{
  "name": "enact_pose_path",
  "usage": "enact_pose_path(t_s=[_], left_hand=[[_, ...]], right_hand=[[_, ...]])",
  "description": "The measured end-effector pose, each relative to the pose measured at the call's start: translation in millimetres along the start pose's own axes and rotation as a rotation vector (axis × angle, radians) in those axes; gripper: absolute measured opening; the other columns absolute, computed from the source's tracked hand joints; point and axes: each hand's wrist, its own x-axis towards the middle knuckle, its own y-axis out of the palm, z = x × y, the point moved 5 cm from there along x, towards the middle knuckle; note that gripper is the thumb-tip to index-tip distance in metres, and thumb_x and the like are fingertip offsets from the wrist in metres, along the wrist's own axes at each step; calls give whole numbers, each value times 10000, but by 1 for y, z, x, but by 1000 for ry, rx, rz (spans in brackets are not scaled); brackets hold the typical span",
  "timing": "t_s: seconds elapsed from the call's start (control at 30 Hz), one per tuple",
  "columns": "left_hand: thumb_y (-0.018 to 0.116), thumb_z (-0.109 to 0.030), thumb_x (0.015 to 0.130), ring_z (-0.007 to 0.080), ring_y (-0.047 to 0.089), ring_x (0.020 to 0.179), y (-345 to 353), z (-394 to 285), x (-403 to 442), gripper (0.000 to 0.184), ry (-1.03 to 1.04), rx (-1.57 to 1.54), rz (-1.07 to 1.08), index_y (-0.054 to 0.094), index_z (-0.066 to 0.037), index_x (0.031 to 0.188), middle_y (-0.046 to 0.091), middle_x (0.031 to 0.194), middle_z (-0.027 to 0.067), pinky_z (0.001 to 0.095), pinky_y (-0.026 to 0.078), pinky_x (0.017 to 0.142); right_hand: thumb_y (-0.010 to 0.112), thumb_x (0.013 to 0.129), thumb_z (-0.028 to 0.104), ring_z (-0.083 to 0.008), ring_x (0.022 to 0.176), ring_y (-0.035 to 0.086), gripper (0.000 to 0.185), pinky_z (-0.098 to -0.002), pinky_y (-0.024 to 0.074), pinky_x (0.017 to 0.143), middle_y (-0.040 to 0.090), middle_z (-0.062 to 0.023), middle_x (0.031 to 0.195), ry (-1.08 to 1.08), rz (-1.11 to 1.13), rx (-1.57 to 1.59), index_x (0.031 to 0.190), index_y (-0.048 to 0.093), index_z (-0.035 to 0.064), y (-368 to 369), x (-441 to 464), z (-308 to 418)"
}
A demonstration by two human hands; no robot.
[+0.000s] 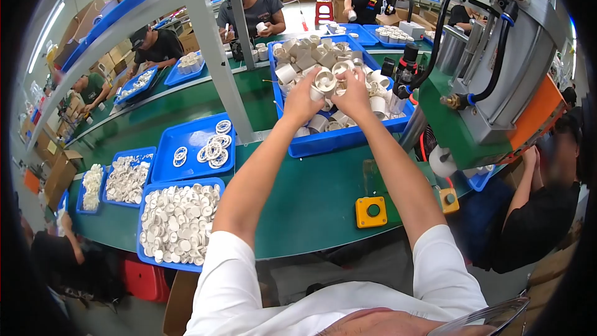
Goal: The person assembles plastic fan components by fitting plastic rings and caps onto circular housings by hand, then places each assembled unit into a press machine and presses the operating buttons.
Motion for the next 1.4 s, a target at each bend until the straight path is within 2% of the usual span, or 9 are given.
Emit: enact_pose_path(t_s=[0.47, 0.6, 0.77, 0.9, 1.0, 1.07, 1.2, 1.27, 1.4], left_hand=[[829, -2, 639, 395, 679, 1015, -39, -80, -202, 896, 19, 83, -271, 530, -170, 1466, 652, 1196, 159, 444, 574, 826], [851, -42, 628, 364, 684, 938, -48, -82, -219, 920, 101, 274, -121, 534, -199, 1478, 652, 1168, 145, 436, 564, 767], [897, -288, 730, 314, 667, 1003, -57, -71, -218, 939, -82, 481, 84, 449, -148, 1543, 635, 1215, 126, 429, 502, 876], [905, -333, 720, 327, 633, 1090, -67, -69, -226, 910, -149, 507, 95, 484, -129, 1500, 607, 1243, 126, 442, 464, 952], [912, -306, 711, 343, 574, 1196, -75, -70, -237, 804, -128, 583, 131, 556, -119, 1408, 608, 1260, 119, 465, 424, 1029], [915, -280, 708, 336, 533, 1250, -83, -68, -245, 743, -143, 543, 126, 588, -116, 1355, 602, 1271, 110, 480, 343, 1089], [908, -286, 722, 329, 477, 1340, -106, -75, -262, 729, -74, 514, 0, 601, -119, 1362, 566, 1339, 111, 527, 299, 1089], [910, -290, 724, 331, 472, 1335, -117, -74, -276, 731, -231, 515, 14, 601, -107, 1360, 560, 1353, 112, 520, 297, 1083], [908, -234, 735, 342, 546, 1257, -121, -55, -290, 675, -338, 390, 79, 622, -81, 1327, 605, 1316, 139, 445, 353, 1085]], right_hand=[[782, 773, 33, -429, 1056, 657, 511, -492, 571, 883, 299, -226, 1557, -97, 152, 155, 1234, 573, 108, -63, -202, 83], [801, 771, 81, -428, 1062, 668, 501, -487, 570, 889, 367, -227, 1535, -52, 231, 140, 1231, 604, 94, -37, -224, 62], [839, 776, 233, -445, 1148, 631, 589, -500, 517, 1000, 430, -244, 1490, 3, 413, 134, 1285, 593, 65, -22, -221, 49], [854, 768, 257, -472, 1231, 564, 742, -521, 486, 1028, 400, -257, 1501, -52, 490, 95, 1395, 520, 45, -50, -220, 58], [893, 720, 276, -434, 1167, 623, 838, -504, 491, 1010, 544, -265, 1375, -114, 511, -138, 1411, 462, 79, -69, -217, 62], [920, 681, 245, -418, 1054, 683, 846, -493, 539, 930, 665, -228, 1219, 135, 730, -92, 1368, 460, 66, -66, -217, 51], [901, 708, 207, -400, 1033, 695, 742, -474, 543, 910, 712, -209, 1090, 206, 751, -65, 1304, 481, 67, -58, -221, 40], [884, 718, 218, -399, 992, 703, 726, -465, 541, 905, 706, -229, 1049, 50, 533, 174, 1299, 474, 76, -65, -215, 38], [789, 763, 67, -445, 1064, 668, 612, -489, 536, 935, 673, -267, 1115, 68, 631, 72, 1278, 458, 43, -62, -210, 26]])
